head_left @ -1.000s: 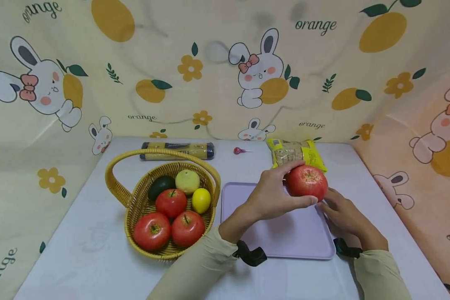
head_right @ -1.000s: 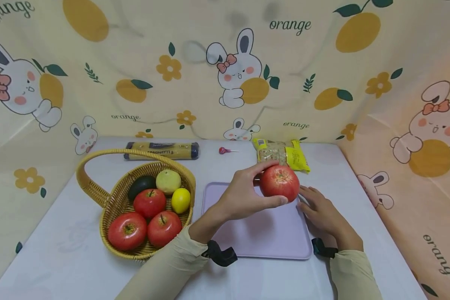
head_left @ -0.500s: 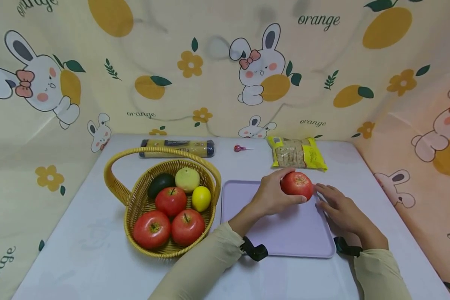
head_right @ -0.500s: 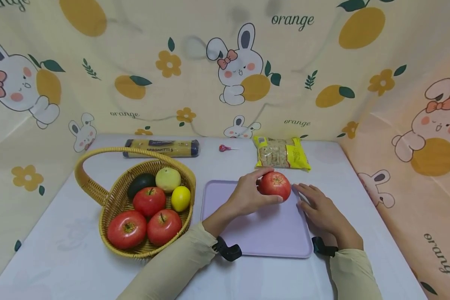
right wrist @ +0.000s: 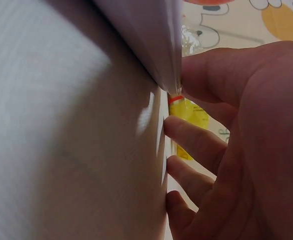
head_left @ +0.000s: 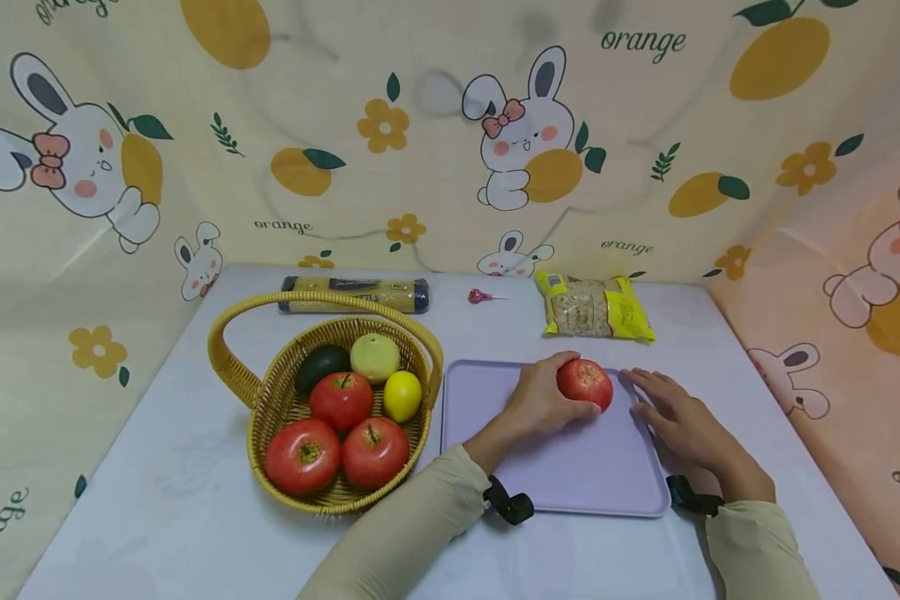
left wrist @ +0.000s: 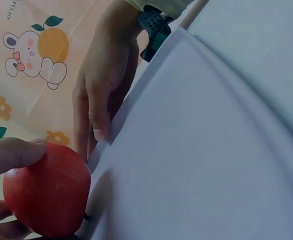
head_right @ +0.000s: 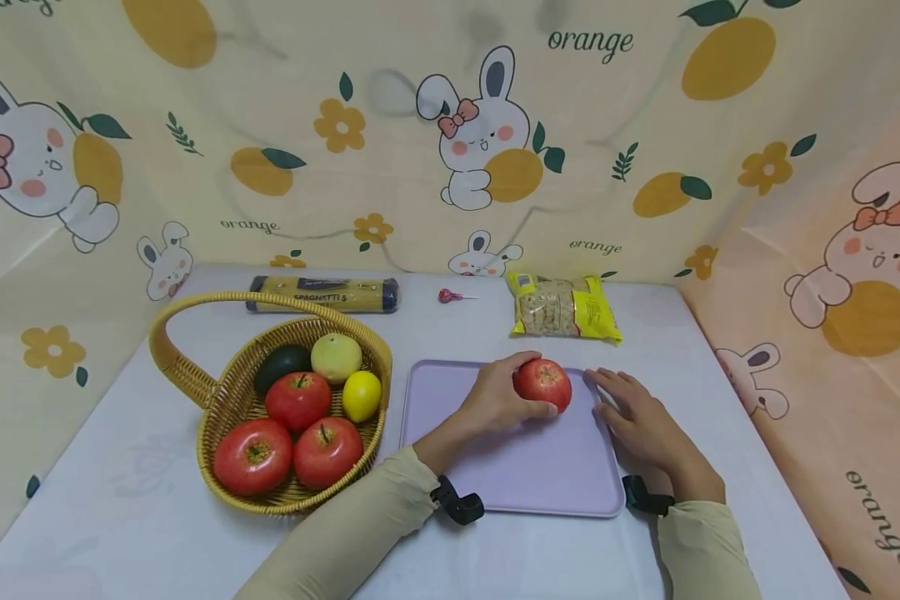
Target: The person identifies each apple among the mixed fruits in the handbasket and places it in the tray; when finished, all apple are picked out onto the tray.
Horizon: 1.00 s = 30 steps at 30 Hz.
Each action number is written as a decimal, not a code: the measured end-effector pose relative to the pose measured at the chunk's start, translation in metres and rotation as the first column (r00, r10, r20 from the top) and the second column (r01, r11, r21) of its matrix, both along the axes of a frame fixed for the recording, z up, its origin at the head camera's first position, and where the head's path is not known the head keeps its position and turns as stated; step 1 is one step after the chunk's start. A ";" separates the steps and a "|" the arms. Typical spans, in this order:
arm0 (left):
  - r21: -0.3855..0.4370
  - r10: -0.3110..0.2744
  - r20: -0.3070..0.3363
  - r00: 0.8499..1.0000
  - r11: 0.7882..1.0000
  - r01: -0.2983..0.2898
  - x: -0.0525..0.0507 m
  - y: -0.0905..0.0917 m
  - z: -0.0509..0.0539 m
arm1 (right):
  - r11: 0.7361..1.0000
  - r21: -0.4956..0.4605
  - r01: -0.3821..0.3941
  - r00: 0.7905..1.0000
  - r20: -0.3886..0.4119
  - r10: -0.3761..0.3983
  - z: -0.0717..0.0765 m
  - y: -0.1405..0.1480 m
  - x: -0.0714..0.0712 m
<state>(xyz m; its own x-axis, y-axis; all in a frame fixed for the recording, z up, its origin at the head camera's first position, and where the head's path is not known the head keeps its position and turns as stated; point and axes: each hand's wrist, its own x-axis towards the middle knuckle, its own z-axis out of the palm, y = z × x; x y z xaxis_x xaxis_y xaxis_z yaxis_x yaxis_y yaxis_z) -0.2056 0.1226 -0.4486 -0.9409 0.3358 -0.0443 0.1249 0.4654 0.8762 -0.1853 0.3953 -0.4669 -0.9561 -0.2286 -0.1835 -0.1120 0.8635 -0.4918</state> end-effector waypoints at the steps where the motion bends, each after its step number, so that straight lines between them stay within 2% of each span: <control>1: -0.003 0.001 -0.001 1.000 1.000 -0.001 0.000 0.001 -0.001 | 1.000 -0.001 0.001 1.000 0.000 -0.001 0.000 0.000 0.000; 7: -0.031 0.006 -0.030 1.000 1.000 -0.007 0.002 0.007 -0.007 | 1.000 -0.013 0.006 1.000 -0.001 -0.006 0.000 -0.001 0.000; 13: -0.079 -0.015 -0.005 1.000 0.997 0.014 0.006 0.012 -0.011 | 1.000 -0.018 0.005 1.000 0.005 -0.005 0.000 0.000 0.001; 18: -0.085 -0.033 -0.007 0.999 0.996 0.032 0.006 0.012 -0.010 | 1.000 -0.024 0.008 1.000 0.015 -0.007 0.000 0.001 0.001; 24: -0.097 -0.053 -0.005 0.999 0.994 0.052 0.006 0.007 -0.004 | 1.000 -0.025 0.010 1.000 0.025 -0.010 -0.001 0.000 0.001; 27: -0.073 -0.048 0.001 0.999 0.996 0.048 0.006 0.003 0.004 | 1.000 -0.021 0.012 1.000 0.029 -0.011 -0.001 0.000 0.001; 30: -0.016 -0.033 0.007 0.999 0.999 0.033 0.006 0.000 0.016 | 1.000 -0.011 0.010 1.000 0.023 -0.009 0.000 0.000 0.000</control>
